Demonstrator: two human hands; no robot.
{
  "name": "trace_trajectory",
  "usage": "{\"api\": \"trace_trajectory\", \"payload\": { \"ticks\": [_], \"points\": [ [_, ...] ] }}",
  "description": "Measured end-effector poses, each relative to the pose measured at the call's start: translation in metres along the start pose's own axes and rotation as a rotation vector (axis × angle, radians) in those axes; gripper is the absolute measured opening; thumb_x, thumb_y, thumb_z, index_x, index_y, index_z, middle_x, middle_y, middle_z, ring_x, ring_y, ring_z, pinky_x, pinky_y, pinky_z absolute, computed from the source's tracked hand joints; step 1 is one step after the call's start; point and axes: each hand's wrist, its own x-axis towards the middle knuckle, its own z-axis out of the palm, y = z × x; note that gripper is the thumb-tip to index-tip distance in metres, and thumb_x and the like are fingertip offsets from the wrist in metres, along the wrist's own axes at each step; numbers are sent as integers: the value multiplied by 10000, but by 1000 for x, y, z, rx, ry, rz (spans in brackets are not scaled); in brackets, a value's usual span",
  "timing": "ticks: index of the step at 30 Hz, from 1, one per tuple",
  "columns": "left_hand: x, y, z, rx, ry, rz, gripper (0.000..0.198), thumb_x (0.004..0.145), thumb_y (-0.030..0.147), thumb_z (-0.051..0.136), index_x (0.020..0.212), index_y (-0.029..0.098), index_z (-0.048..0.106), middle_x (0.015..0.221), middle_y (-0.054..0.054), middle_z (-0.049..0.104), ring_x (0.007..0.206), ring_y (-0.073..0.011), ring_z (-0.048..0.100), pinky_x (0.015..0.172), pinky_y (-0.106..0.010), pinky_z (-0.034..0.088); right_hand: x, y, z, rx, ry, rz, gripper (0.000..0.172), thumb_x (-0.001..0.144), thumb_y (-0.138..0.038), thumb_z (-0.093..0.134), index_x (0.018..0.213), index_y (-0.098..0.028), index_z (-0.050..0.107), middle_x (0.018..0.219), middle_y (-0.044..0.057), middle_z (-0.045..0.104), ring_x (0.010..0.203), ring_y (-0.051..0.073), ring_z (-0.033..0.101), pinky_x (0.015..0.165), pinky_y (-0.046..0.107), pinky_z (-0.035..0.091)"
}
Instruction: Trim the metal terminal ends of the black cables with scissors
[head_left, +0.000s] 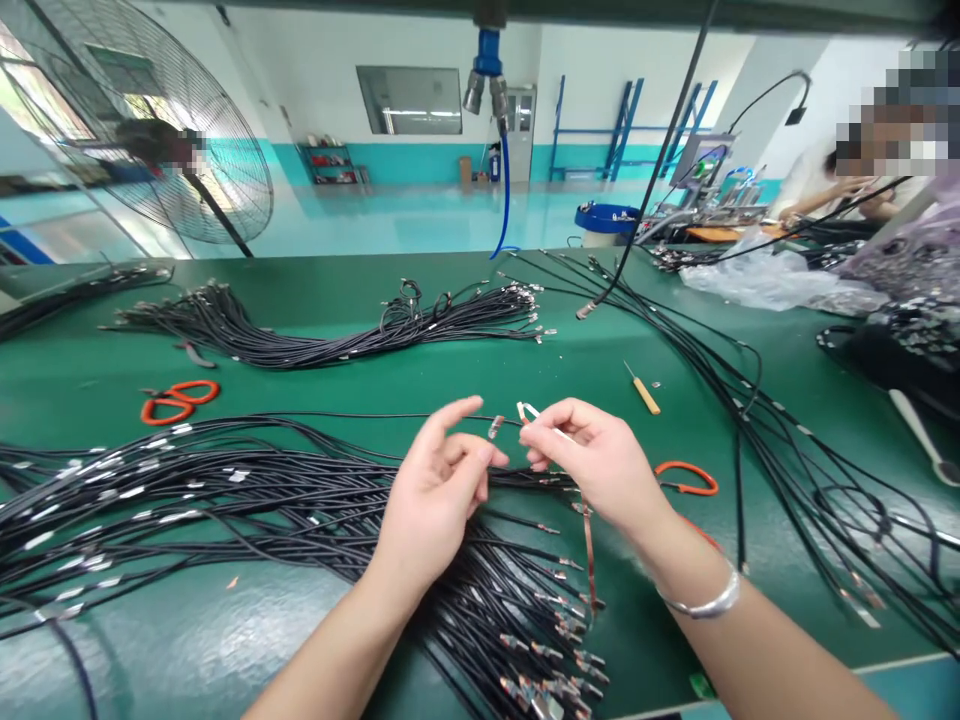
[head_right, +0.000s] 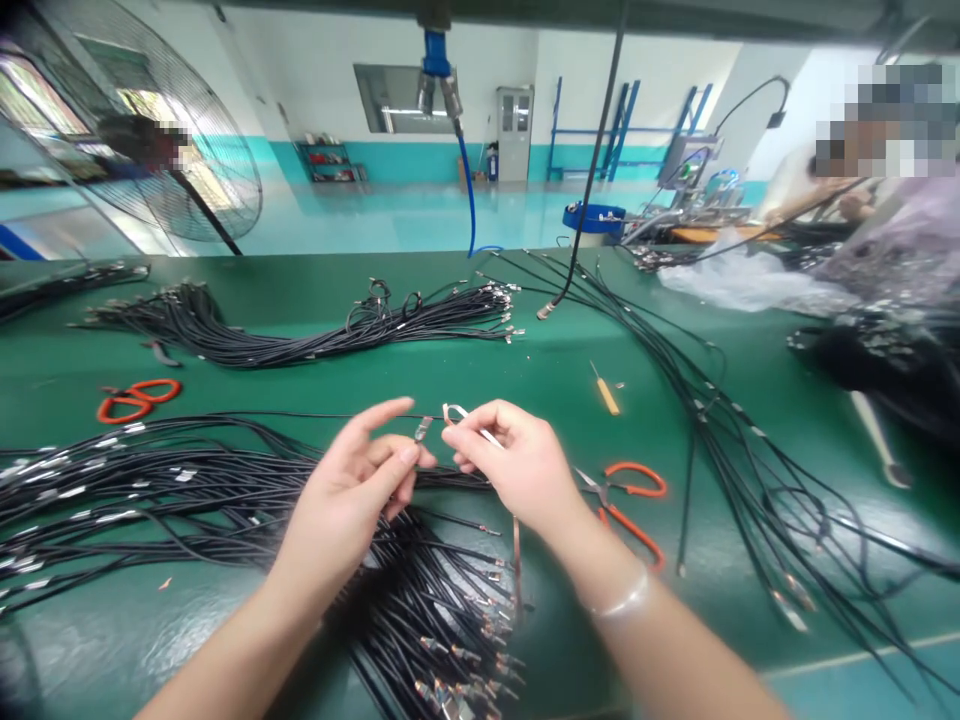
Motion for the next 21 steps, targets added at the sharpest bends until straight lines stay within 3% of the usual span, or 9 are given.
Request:
{"api": "trace_trajectory", "payload": {
  "ticks": [2, 5, 8, 11, 19, 21],
  "points": [
    [1, 0, -6, 2, 64, 98, 207, 831, 253, 599, 1024, 235, 673, 801, -11, 666, 490, -76, 447, 413, -197, 312, 0, 0, -2, 21, -54, 11, 183, 736, -322, 741, 771, -171, 642, 649, -19, 643, 570, 95, 598, 573, 220, 511],
    [2, 1, -14, 86, 27, 175, 140, 827, 216, 593, 818, 209, 732, 847, -20, 634, 545, -68, 456, 492, -210, 364, -3, 1, -2, -3, -119, 3, 184, 731, -326, 742, 811, -177, 669, 688, -13, 650, 586, 101, 602, 581, 233, 515],
    [3, 3, -15, 110, -55, 160, 136, 804, 231, 636, 885, 229, 746, 911, -27, 619, 684, -101, 522, 614, -228, 420, -7, 2, 0, -100, -124, -21, 179, 743, -341, 730, 800, -181, 677, 683, -4, 649, 602, 114, 600, 609, 254, 509],
    [3, 3, -11, 79, -60, 162, 115, 765, 242, 689, 866, 218, 739, 885, -26, 614, 800, -141, 557, 712, -252, 446, -9, 4, 2, -195, -128, -45, 188, 758, -366, 711, 795, -184, 680, 694, 7, 655, 617, 132, 601, 629, 281, 500],
    [2, 0, -8, 42, -4, 129, 50, 723, 228, 721, 744, 185, 706, 801, -9, 621, 777, -136, 570, 741, -246, 456, -7, 12, 5, -254, -156, -115, 171, 793, -354, 675, 818, -188, 648, 767, 23, 655, 685, 153, 612, 661, 306, 524],
    [2, 2, -7, 61, -4, 129, 45, 728, 227, 711, 721, 183, 701, 777, -6, 619, 765, -135, 569, 734, -241, 457, -8, 10, 4, -266, -151, -177, 195, 790, -324, 681, 918, -193, 614, 915, 48, 655, 760, 158, 625, 689, 306, 540]
  ]
}}
